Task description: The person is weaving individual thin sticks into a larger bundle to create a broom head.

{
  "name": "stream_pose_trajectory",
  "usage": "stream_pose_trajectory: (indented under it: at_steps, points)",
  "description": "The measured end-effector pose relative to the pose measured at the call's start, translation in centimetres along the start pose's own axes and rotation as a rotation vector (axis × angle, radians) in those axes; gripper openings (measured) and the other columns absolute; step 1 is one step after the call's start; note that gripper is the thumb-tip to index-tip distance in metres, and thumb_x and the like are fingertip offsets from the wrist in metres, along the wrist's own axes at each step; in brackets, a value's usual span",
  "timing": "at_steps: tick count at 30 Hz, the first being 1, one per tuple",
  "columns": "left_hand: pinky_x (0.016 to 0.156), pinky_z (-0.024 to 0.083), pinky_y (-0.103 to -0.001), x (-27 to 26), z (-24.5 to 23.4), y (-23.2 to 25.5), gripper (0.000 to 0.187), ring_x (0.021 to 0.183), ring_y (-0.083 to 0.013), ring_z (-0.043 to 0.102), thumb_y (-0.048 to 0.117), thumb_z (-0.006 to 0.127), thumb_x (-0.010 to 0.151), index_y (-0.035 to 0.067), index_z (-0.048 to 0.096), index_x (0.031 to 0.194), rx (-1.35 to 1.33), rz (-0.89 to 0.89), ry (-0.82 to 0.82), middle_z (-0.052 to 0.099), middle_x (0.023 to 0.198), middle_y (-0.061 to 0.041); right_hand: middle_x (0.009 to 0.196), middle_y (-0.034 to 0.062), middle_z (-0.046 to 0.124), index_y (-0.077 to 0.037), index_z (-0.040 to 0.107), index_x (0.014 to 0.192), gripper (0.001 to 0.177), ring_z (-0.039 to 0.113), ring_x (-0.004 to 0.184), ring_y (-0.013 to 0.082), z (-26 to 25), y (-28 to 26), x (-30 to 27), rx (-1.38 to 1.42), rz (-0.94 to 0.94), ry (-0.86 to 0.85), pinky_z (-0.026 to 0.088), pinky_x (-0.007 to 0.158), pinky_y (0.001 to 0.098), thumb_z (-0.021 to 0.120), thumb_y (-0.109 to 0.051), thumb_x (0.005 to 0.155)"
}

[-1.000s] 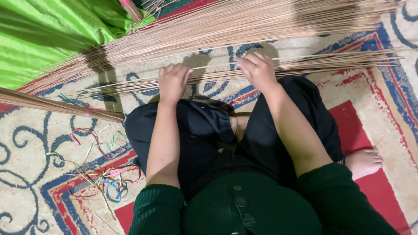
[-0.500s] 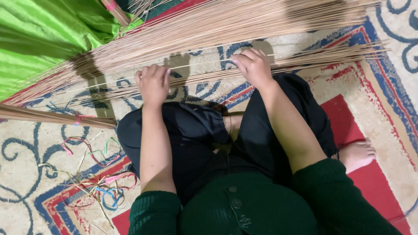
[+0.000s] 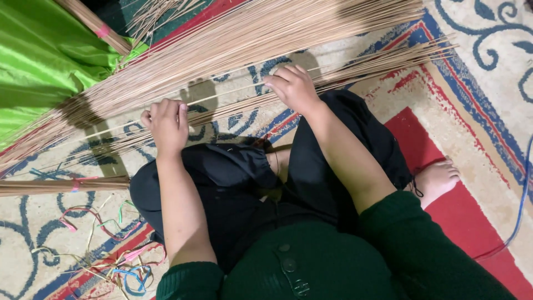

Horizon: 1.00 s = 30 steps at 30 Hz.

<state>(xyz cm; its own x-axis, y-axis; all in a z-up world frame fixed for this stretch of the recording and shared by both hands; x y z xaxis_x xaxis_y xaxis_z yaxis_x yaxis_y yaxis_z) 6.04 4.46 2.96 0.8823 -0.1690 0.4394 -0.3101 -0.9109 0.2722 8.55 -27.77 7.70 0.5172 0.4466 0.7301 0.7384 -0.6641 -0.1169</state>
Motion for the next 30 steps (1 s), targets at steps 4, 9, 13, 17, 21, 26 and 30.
stream_pose_trajectory:
  at_steps: [4,9,13,17,21,26,30]
  points:
    - [0.099,0.033,-0.046,0.1,2.2,3.6,0.022,0.099,-0.0259,0.060,0.038,0.068,0.107,0.016,0.069,0.105,-0.011,0.047,-0.006,0.061,0.091,-0.002,0.080,0.0003,0.060,-0.017,0.076,0.098,0.011,0.064,0.075,0.0222,2.1,-1.2,-1.1,0.037,-0.013,-0.003,0.050,0.067,0.0351,0.068,-0.024,0.102]
    - [0.087,0.042,-0.039,0.6,2.0,4.0,0.019,0.083,-0.0232,0.062,0.035,0.069,0.107,0.019,0.073,0.097,-0.060,0.068,-0.009,0.057,0.076,0.003,0.080,-0.0015,0.062,-0.018,0.077,0.099,0.010,0.064,0.075,0.0202,1.9,-0.9,-0.9,0.059,-0.020,-0.035,0.051,0.068,0.0332,0.068,-0.023,0.102]
    - [0.089,0.040,-0.039,-0.5,2.2,-0.3,0.023,0.083,-0.0228,0.060,0.036,0.067,0.111,0.022,0.071,0.093,-0.041,-0.015,-0.009,0.054,0.073,0.004,0.080,-0.0005,0.061,-0.017,0.077,0.099,0.012,0.062,0.074,0.0217,-1.1,2.2,-1.3,0.001,0.033,-0.059,0.047,0.069,0.0344,0.070,-0.025,0.103]
    - [0.087,0.030,-0.039,-0.4,1.4,-0.5,0.024,0.092,-0.0241,0.055,0.034,0.065,0.113,0.017,0.072,0.098,-0.028,-0.089,-0.007,0.069,0.097,0.003,0.096,-0.0005,0.068,-0.018,0.080,0.107,0.007,0.059,0.089,0.0221,-0.8,4.8,-2.8,-0.040,0.117,-0.184,0.042,0.080,0.0353,0.076,-0.022,0.103]
    - [0.089,0.027,-0.038,-0.8,1.1,-2.1,0.020,0.092,-0.0226,0.051,0.032,0.070,0.112,0.017,0.073,0.098,-0.048,-0.129,0.053,0.068,0.096,0.005,0.105,0.0046,0.076,-0.011,0.082,0.112,0.017,0.064,0.096,0.0221,-1.4,6.8,-3.4,-0.045,0.188,-0.133,0.047,0.087,0.0376,0.082,-0.020,0.097]
    - [0.089,0.026,-0.040,-1.6,2.3,-4.4,0.037,0.093,-0.0250,0.052,0.038,0.055,0.118,0.016,0.073,0.094,-0.038,-0.205,-0.013,0.063,0.091,0.003,0.099,0.0024,0.076,-0.013,0.083,0.102,0.022,0.064,0.093,0.0227,-5.4,8.7,-3.8,-0.083,0.183,-0.019,0.040,0.087,0.0387,0.089,-0.033,0.096]
    - [0.086,0.028,-0.039,-0.5,1.7,-1.2,0.041,0.090,-0.0240,0.051,0.048,0.064,0.109,0.014,0.068,0.087,-0.057,-0.143,-0.054,0.065,0.090,0.001,0.090,-0.0005,0.070,-0.016,0.081,0.090,0.023,0.057,0.085,0.0210,-4.7,6.8,-3.2,-0.066,0.120,-0.037,0.034,0.085,0.0370,0.093,-0.035,0.095]
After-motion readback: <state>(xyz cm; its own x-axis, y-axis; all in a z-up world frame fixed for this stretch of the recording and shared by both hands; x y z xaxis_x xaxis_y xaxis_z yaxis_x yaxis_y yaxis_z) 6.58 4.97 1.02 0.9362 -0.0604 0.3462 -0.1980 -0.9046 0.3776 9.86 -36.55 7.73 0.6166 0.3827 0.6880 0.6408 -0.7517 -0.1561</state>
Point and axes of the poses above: each hand's wrist, its own x-axis towards the middle knuckle, its own z-axis out of the palm, y = z × x, the point moved 9 cm from there along x, towards the middle knuckle
